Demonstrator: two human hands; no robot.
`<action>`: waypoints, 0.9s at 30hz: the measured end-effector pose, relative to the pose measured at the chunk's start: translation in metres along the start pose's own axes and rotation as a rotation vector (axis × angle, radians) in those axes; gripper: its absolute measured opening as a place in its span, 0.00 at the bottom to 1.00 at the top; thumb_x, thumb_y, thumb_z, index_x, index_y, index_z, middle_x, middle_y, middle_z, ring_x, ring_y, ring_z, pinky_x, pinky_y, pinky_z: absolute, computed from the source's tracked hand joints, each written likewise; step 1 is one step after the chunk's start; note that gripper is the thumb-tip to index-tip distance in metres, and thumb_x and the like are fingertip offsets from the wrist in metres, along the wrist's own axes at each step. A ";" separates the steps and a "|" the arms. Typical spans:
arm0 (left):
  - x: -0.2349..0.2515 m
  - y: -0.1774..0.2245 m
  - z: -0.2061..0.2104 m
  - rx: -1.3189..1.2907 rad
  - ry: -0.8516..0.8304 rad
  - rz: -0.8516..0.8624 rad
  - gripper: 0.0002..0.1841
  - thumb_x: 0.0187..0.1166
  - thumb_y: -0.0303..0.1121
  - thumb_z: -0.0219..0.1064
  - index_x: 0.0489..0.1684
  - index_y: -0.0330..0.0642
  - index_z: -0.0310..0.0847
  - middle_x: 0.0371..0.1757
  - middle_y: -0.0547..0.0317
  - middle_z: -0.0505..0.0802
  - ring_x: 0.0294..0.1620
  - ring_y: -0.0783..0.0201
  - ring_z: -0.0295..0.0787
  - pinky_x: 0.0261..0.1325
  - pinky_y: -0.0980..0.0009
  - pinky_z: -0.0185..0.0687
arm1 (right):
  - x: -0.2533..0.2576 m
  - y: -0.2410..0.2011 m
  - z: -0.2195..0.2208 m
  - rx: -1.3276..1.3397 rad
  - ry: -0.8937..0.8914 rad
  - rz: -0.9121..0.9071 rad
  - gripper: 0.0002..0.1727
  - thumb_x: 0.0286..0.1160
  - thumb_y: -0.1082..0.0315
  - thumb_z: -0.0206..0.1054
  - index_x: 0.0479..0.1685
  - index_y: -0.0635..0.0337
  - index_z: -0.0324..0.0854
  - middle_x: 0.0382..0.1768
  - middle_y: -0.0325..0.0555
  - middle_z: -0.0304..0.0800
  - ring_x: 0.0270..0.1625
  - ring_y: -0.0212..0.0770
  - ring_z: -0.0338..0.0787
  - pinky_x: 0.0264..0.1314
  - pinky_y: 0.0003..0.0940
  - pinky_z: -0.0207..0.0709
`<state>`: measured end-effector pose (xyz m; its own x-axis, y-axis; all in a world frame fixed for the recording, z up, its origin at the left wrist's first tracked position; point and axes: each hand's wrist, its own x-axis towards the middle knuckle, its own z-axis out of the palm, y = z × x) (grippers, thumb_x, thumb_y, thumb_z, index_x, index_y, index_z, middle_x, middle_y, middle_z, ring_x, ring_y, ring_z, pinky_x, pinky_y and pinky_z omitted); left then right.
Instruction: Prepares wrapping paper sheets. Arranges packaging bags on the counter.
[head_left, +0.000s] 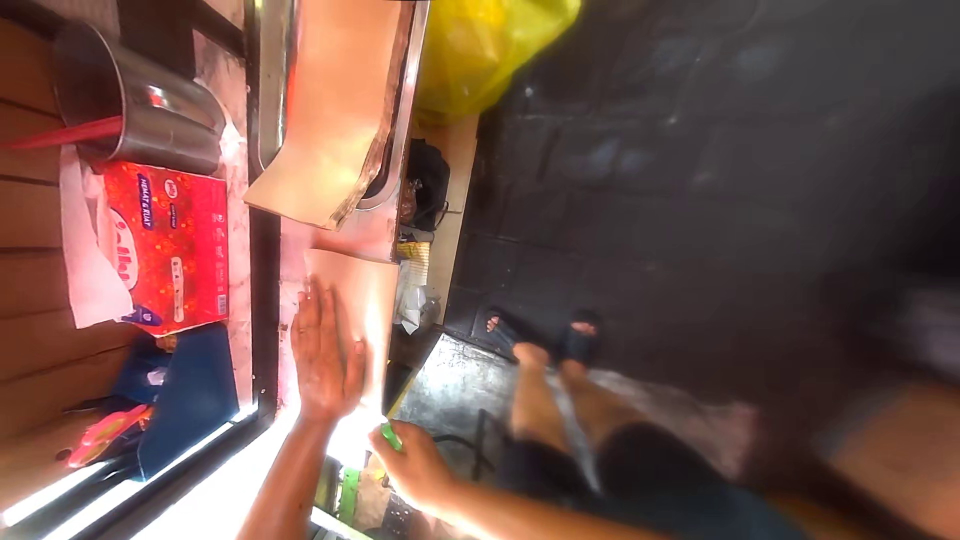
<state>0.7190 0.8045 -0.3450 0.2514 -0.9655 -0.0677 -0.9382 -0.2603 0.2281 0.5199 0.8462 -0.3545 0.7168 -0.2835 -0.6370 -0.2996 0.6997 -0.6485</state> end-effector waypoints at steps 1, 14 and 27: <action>0.001 -0.002 0.002 0.005 0.011 0.011 0.41 0.86 0.59 0.39 0.97 0.44 0.46 0.98 0.54 0.50 0.98 0.51 0.40 0.96 0.43 0.40 | 0.002 0.000 0.001 0.015 0.000 0.026 0.22 0.86 0.47 0.59 0.38 0.56 0.86 0.29 0.40 0.85 0.33 0.35 0.86 0.41 0.39 0.82; 0.001 -0.003 0.005 0.080 0.007 0.011 0.43 0.84 0.60 0.35 0.97 0.43 0.43 0.98 0.52 0.47 0.98 0.52 0.38 0.96 0.45 0.37 | -0.025 0.004 0.023 0.227 0.176 0.173 0.09 0.67 0.65 0.69 0.23 0.51 0.75 0.15 0.30 0.70 0.17 0.29 0.71 0.22 0.30 0.68; 0.001 -0.002 0.004 0.105 -0.035 -0.023 0.43 0.84 0.61 0.35 0.98 0.44 0.40 0.99 0.54 0.45 0.98 0.56 0.34 0.97 0.47 0.34 | -0.025 -0.001 0.015 0.108 0.161 0.130 0.07 0.66 0.65 0.69 0.26 0.51 0.76 0.16 0.31 0.70 0.17 0.30 0.71 0.22 0.30 0.69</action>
<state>0.7208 0.8037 -0.3491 0.2664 -0.9580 -0.1057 -0.9525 -0.2785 0.1232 0.5120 0.8625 -0.3314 0.5644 -0.2813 -0.7761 -0.3073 0.8010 -0.5137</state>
